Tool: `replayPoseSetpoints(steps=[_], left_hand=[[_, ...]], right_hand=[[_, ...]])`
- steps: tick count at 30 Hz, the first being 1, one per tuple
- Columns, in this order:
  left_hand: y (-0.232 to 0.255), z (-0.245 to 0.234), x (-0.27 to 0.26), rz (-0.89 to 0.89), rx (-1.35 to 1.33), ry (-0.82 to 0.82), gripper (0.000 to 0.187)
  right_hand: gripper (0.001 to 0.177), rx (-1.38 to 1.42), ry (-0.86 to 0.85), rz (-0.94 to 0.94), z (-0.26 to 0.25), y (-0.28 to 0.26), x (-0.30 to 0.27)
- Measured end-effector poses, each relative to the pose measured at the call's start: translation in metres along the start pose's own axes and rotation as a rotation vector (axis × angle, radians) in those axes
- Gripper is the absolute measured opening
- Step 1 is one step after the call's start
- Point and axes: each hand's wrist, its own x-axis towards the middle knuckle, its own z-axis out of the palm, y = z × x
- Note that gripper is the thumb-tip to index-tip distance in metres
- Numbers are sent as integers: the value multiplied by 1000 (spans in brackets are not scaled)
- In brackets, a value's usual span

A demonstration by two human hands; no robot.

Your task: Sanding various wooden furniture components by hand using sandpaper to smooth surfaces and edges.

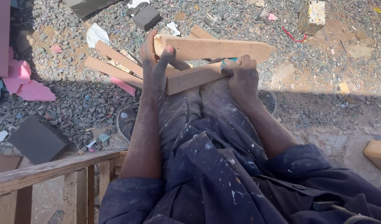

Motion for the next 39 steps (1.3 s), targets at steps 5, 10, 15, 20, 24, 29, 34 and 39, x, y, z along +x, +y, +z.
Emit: replayPoseSetpoints(steps=[5,10,15,20,24,29,34,39], left_hand=[[-1,-1,-4,-8,-36,-24,88],[1,-6,-9,-12,-99,-52,87],[-2,0,-9,8,10,-1,81],[-13,2,-7,0,2,21,81],[-5,-4,-13,15,-56,6,78],[-12,0,-12,32,-14,16,79],[-27,2,-4,6,21,15,87],[-12,-7,-9,45,-42,-29,82]], right_hand=[[40,104,-152,-170,-10,-96,-9],[41,118,-175,-177,-3,-66,-5],[21,-203,-67,17,16,12,3],[37,-9,-267,-96,-23,-93,-1],[43,59,-222,-124,-14,-78,-1],[30,-141,-109,-26,8,-12,3],[45,-23,-253,-150,-9,-97,-3],[40,77,-218,-177,-1,-82,0]])
